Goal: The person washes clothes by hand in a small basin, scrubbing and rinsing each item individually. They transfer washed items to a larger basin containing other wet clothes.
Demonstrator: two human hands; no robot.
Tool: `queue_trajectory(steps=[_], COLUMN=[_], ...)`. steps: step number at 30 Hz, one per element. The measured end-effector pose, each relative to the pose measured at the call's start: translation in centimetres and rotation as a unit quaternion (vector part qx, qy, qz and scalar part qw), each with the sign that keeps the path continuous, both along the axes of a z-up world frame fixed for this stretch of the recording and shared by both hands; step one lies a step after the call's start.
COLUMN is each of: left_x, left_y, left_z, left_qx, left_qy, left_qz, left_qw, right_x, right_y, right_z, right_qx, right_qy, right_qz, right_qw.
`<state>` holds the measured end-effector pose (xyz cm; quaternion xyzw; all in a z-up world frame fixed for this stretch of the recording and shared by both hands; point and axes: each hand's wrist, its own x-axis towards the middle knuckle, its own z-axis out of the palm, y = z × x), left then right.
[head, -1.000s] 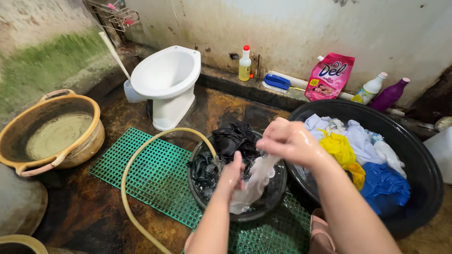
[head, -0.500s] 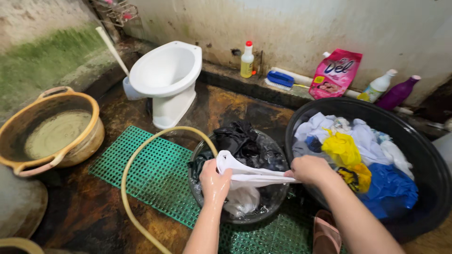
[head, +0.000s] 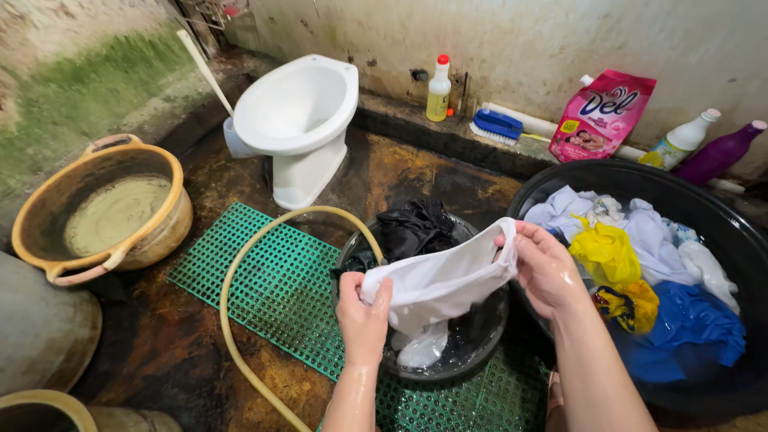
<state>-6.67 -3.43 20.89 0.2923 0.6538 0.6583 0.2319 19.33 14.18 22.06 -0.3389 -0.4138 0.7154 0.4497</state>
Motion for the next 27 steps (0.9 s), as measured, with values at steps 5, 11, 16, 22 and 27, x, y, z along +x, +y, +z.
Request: queue_trajectory(steps=[5,11,16,22,27], left_x=[0.6,3.0,4.7,4.8,2.5], left_y=[-0.3,-0.4,0.7,4.8,5.4], left_z=[-2.8,-9.7,-16.8,-20.9,-17.5], left_qx=[0.083,0.016,-0.174,-0.483,-0.436], left_qy=[-0.166,-0.247,0.075,0.183,0.063], left_qz=[-0.064,-0.053,-0.062,-0.205,-0.197], left_qw=[0.981,0.967,0.98,0.832,0.876], right_x=[1.0,-0.8,-3.1,-6.2,-3.2], right_y=[-0.7,-1.2,-3.8,-5.2,-1.4], right_z=[-0.2,-10.3,-23.8,-37.4,-32.9], right_qx=[0.043,-0.063,0.148,0.102,0.064], right_qy=[-0.026,-0.182,-0.455,-0.497,-0.519], right_qz=[-0.104,-0.084,0.161,0.112,0.21], right_qw=[0.993,0.978,0.863,0.854,0.826])
